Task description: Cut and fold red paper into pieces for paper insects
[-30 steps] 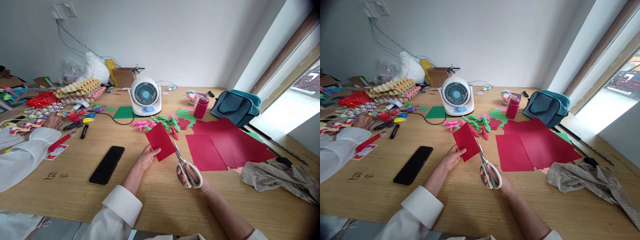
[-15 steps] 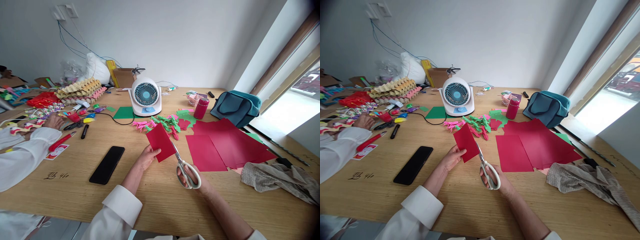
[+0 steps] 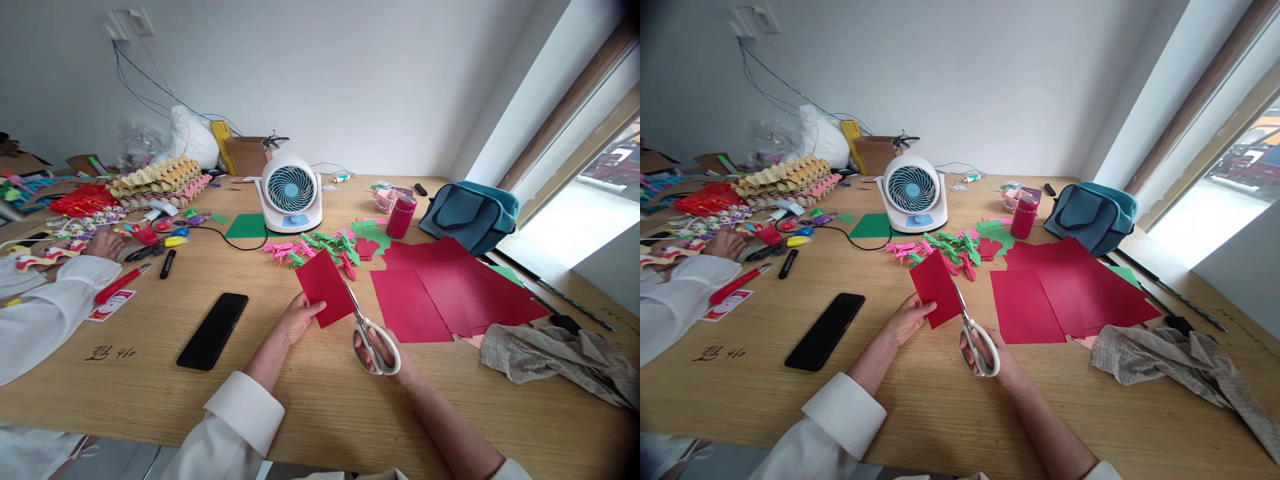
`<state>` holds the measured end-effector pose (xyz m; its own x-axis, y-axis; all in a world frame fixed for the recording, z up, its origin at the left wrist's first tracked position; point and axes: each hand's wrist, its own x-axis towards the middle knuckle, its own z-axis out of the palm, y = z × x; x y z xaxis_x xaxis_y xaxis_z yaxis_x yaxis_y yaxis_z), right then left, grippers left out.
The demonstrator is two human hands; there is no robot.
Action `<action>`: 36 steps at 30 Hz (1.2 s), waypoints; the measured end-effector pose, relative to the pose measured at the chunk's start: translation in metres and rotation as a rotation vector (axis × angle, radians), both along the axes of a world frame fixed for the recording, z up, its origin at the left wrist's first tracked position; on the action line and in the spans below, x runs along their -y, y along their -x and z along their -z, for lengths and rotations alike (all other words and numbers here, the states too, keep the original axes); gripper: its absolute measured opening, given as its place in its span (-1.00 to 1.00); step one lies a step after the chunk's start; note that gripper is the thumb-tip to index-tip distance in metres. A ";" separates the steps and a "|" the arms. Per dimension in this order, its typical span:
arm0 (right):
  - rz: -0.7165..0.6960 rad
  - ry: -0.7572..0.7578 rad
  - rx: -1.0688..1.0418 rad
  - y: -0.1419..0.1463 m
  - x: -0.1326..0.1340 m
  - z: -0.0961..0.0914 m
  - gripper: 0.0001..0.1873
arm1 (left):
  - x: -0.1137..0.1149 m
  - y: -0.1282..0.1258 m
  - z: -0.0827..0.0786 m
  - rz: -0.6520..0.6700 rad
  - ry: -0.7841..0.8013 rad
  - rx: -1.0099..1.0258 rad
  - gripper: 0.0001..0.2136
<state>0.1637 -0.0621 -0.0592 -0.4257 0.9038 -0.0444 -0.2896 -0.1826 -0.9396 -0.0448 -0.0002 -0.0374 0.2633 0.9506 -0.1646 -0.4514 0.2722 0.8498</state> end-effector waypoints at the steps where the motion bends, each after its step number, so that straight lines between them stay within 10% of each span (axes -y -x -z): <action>1: -0.003 -0.008 0.000 0.000 0.000 -0.001 -0.48 | -0.001 0.000 0.001 0.001 0.001 0.004 -0.55; 13: -0.068 -0.033 0.047 -0.002 0.007 -0.006 -0.50 | -0.011 0.010 0.013 -0.086 0.115 0.246 -0.68; 36: -0.028 -0.015 0.052 0.001 0.007 -0.009 -0.46 | -0.011 0.007 0.012 -0.097 0.122 0.097 -0.65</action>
